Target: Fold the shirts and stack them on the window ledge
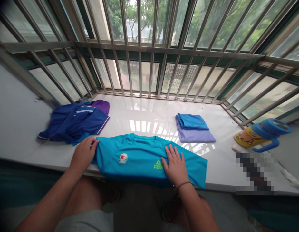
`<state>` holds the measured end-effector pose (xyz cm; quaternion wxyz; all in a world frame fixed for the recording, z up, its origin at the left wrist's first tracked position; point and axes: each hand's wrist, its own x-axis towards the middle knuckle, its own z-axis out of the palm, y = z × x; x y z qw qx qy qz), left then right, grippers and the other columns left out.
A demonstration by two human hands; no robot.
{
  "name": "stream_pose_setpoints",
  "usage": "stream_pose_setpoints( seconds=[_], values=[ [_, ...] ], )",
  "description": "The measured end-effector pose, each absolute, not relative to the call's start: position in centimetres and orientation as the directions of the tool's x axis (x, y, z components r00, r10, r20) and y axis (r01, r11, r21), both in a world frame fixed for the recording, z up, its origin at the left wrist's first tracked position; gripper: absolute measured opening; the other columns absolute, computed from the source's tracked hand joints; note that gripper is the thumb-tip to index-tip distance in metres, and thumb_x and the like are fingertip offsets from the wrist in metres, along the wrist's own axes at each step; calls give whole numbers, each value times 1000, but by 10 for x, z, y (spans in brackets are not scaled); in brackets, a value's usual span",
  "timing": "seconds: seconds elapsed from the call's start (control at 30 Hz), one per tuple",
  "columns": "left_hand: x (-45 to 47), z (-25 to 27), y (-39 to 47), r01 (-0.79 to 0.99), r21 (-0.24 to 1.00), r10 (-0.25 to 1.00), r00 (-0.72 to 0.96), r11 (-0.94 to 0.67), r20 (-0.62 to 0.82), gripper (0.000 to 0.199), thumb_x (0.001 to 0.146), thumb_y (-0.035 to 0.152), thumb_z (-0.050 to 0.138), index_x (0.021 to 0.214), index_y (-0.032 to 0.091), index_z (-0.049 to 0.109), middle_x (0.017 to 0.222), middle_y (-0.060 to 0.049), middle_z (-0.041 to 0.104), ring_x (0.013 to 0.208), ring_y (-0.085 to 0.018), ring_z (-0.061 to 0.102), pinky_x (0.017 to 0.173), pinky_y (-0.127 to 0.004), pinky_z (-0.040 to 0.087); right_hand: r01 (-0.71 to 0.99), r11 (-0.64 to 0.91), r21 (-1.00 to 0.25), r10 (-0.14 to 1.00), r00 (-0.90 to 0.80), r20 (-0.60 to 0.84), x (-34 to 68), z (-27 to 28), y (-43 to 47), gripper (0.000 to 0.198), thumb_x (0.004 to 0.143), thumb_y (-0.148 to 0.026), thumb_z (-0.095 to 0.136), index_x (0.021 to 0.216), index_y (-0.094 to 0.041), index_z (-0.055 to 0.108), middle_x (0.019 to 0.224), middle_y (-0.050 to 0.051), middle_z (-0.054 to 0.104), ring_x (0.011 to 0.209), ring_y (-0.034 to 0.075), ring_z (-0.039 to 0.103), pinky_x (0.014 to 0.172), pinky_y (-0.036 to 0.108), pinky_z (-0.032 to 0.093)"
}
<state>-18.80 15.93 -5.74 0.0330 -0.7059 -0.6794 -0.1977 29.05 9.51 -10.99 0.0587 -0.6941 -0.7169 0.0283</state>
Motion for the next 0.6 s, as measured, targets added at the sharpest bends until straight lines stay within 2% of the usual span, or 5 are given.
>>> stream_pose_setpoints(
  seconds=[0.07, 0.23, 0.33, 0.47, 0.6],
  values=[
    [-191, -56, 156, 974, 208, 939, 11, -87, 342, 34, 113, 44, 38, 107, 22, 63, 110, -13, 73, 107, -31, 69, 98, -41, 51, 993, 43, -112, 998, -38, 49, 295, -110, 92, 66, 113, -53, 40, 174, -27, 42, 182, 8, 35, 170, 35, 27, 134, 66, 25],
    [-205, -72, 160, 997, 36, 986, -74, 69, 149, 34, 111, 37, 39, 105, 20, 67, 118, -17, 72, 110, -36, 68, 94, -45, 54, 993, 65, -99, 996, -59, 64, 299, -112, 89, 66, 113, -54, 40, 173, -27, 42, 181, 8, 37, 169, 36, 29, 133, 66, 28],
    [-212, -90, 168, 990, 135, 976, -75, 47, 205, 37, 109, 40, 40, 121, 17, 66, 126, -19, 72, 117, -37, 68, 103, -48, 54, 992, 91, -88, 992, -83, 95, 307, -111, 94, 60, 114, -52, 41, 167, -27, 51, 176, 9, 46, 163, 36, 40, 129, 64, 33],
    [-210, -106, 179, 939, 305, 953, 63, -157, 298, 49, 109, 48, 39, 138, 16, 62, 141, -20, 70, 132, -36, 65, 116, -50, 49, 997, 62, -51, 976, -50, 213, 332, -106, 114, 49, 114, -43, 40, 149, -18, 65, 156, 18, 65, 143, 36, 60, 120, 57, 43],
    [-203, -98, 193, 936, 317, 979, 98, -153, 181, 45, 96, 61, 59, 111, 21, 73, 123, -17, 75, 119, -38, 67, 108, -52, 52, 999, 40, -3, 965, -38, 259, 355, -98, 140, 43, 111, -43, 50, 139, -15, 66, 134, 21, 73, 122, 37, 67, 104, 49, 48]
  ],
)
